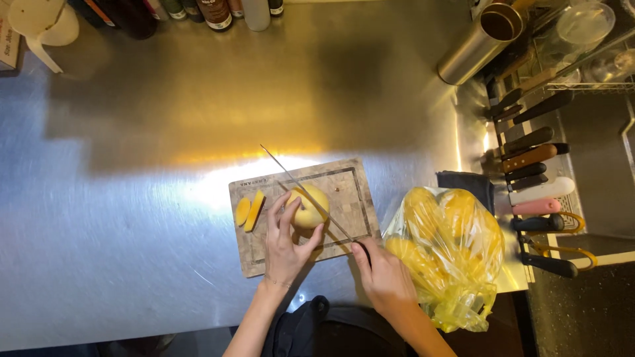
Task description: Slice mangoes on a cutting board using a serrated knife.
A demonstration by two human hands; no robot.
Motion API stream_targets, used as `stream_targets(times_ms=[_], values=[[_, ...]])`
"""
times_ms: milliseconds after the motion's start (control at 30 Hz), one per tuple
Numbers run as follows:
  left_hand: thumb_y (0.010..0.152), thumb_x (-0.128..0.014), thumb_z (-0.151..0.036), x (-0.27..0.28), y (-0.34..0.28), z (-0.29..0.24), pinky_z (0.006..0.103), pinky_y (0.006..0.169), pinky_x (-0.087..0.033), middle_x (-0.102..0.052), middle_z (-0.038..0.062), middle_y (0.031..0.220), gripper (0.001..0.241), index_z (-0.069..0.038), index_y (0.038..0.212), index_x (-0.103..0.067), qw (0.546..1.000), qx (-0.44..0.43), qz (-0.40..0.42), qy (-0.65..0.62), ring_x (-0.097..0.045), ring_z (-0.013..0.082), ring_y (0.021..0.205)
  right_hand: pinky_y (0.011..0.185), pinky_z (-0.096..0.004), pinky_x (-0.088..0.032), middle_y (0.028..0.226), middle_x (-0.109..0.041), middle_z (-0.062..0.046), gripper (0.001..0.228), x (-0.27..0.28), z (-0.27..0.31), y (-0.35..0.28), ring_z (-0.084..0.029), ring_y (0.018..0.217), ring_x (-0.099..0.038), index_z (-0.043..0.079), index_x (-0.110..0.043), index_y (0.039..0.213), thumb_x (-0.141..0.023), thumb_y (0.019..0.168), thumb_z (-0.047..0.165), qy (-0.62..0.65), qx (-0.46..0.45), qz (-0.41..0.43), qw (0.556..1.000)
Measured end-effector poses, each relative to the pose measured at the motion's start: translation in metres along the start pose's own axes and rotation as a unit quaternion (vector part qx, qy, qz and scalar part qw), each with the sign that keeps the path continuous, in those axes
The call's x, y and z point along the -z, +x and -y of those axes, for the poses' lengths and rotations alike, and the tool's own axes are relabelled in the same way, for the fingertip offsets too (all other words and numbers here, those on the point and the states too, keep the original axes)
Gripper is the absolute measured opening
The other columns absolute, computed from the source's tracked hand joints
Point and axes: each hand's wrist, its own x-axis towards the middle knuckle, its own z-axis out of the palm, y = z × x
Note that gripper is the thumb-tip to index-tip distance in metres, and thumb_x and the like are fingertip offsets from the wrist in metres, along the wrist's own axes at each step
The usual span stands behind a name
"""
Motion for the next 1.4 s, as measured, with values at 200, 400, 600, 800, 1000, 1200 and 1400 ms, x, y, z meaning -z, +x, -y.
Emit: stream_targets(times_ms=[200,400,600,800,1000,1200,1400], values=[[0.079,-0.088,-0.018,-0.006,-0.011,0.012,0.047,0.11,-0.051,-0.044,0.018,0.142,0.074,-0.013,0.142,-0.05,0.999,-0.017,-0.043,0.002,-0.051,0.0385,0.136,0.072,-0.056,-0.051,0.087,-0.073,-0.021,0.037,0.009,0.012,-0.009,-0.046,0.082,-0.068,0.014,-0.063,0.104,-0.047,0.101,0.047,-0.093,-0.048,0.043,0.994],[0.082,-0.086,-0.016,-0.009,-0.011,0.003,0.0479,0.114,-0.049,-0.044,0.017,0.145,0.068,-0.013,0.141,-0.052,0.998,0.003,-0.054,-0.018,-0.047,0.0394,0.14,0.075,-0.055,-0.052,0.091,-0.073,-0.02,0.037,0.008,0.005,-0.003,-0.045,0.086,-0.068,0.014,-0.065,0.107,-0.05,0.099,0.046,-0.105,-0.059,0.034,0.992],[0.086,-0.08,-0.011,0.004,0.007,-0.021,0.0423,0.105,-0.052,-0.049,0.016,0.144,0.042,-0.008,0.124,-0.061,0.991,0.077,-0.06,-0.096,-0.05,0.0364,0.14,0.103,-0.039,-0.05,0.138,-0.063,-0.015,0.066,-0.01,0.002,0.059,-0.031,0.127,-0.063,0.004,-0.057,0.134,-0.086,0.08,0.031,0.088,0.123,-0.044,0.988],[0.089,-0.076,-0.002,0.001,0.015,-0.012,0.0413,0.103,-0.054,-0.067,0.012,0.119,0.014,-0.002,0.102,-0.071,0.988,0.034,-0.116,-0.094,-0.063,0.0322,0.128,0.113,-0.04,-0.04,0.156,-0.049,-0.016,0.089,-0.048,0.02,0.099,-0.033,0.142,-0.049,0.005,-0.049,0.148,-0.09,0.07,0.016,0.174,0.251,0.033,0.952],[0.091,-0.073,0.003,-0.012,0.011,0.001,0.0396,0.098,-0.056,-0.071,0.012,0.107,0.009,0.0,0.098,-0.07,0.983,-0.024,-0.15,-0.098,-0.068,0.0328,0.122,0.111,-0.035,-0.047,0.146,-0.061,-0.009,0.086,-0.056,0.022,0.091,-0.026,0.135,-0.06,0.009,-0.053,0.144,-0.091,0.068,0.021,0.166,0.158,0.007,0.973],[0.101,-0.065,-0.003,-0.022,-0.022,0.049,0.0367,0.099,-0.056,-0.066,0.009,0.108,0.007,-0.002,0.106,-0.061,0.946,0.012,-0.192,-0.261,-0.069,0.0275,0.117,0.11,-0.04,-0.046,0.147,-0.054,-0.012,0.083,-0.084,0.018,0.051,-0.033,0.132,-0.057,0.005,-0.051,0.139,-0.092,0.067,0.012,0.185,0.249,-0.129,0.942],[0.105,-0.053,-0.011,0.012,-0.07,0.095,0.0316,0.088,-0.055,-0.063,0.008,0.111,0.01,-0.002,0.11,-0.051,0.836,0.305,-0.094,-0.447,-0.062,0.017,0.103,0.102,-0.036,-0.056,0.164,-0.046,0.001,0.081,-0.119,0.025,0.02,-0.026,0.135,-0.059,0.019,-0.057,0.146,-0.068,0.071,-0.012,0.05,0.224,-0.055,0.972]])
